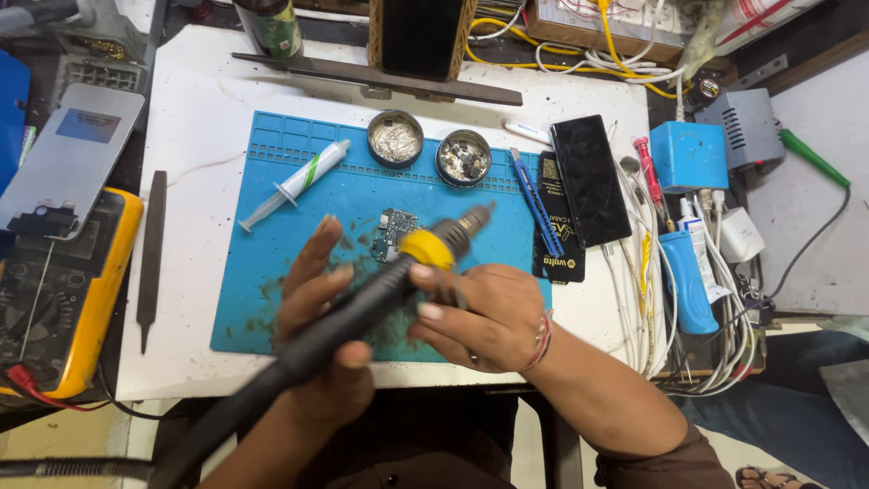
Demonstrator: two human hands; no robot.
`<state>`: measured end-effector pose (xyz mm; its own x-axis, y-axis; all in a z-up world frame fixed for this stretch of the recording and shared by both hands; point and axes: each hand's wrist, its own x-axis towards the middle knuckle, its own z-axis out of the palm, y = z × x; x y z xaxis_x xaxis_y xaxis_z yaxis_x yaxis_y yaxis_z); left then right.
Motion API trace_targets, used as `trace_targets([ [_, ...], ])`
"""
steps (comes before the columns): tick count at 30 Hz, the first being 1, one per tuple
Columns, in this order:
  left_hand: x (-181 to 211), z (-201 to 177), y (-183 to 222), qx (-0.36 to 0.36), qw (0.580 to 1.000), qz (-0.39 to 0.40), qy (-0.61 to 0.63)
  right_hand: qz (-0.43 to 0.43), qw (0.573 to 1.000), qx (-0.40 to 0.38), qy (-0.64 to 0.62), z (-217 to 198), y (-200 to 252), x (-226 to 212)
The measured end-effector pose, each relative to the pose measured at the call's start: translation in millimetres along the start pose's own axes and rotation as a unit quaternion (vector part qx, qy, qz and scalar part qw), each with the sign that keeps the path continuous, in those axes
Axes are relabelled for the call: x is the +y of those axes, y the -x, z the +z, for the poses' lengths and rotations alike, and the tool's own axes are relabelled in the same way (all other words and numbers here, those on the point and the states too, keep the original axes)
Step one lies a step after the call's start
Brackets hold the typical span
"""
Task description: The person uses a hot air gun and tweezers to work on a circuit board. They apply heat to components on the board and manipulate them with tweezers on a blue work mat.
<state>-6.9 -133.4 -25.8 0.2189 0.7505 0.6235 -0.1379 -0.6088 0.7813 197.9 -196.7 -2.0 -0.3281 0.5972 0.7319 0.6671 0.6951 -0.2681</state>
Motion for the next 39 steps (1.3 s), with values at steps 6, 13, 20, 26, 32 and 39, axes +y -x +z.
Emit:
trace_targets([
  [6,-10.3,-34.4,-55.9,0.155,0.982,0.030,0.106,0.167,0.966,0.134,-0.142,12.9,21.0,14.1],
  [13,-30.7,-40.4,-131.8,0.030,0.974,-0.043,0.219,0.379,0.840,0.258,-0.289,32.0,2.3,30.4],
  [20,-38.5,-21.6,-160.8,-0.072,0.945,-0.161,0.274,0.455,0.835,0.185,-0.249,29.6,2.2,46.1],
  [26,-49.4,-14.1,-145.6,-0.025,0.952,-0.143,0.270,0.467,0.840,0.121,-0.247,30.5,-1.6,43.6],
  [32,-51.9,-10.9,-140.6,-0.059,0.953,-0.112,0.277,0.484,0.841,0.059,-0.234,30.3,-8.7,37.5],
  [39,-47.4,-10.2,-136.5,-0.044,0.948,-0.114,0.295,0.453,0.876,0.004,-0.165,34.7,-11.8,35.1],
])
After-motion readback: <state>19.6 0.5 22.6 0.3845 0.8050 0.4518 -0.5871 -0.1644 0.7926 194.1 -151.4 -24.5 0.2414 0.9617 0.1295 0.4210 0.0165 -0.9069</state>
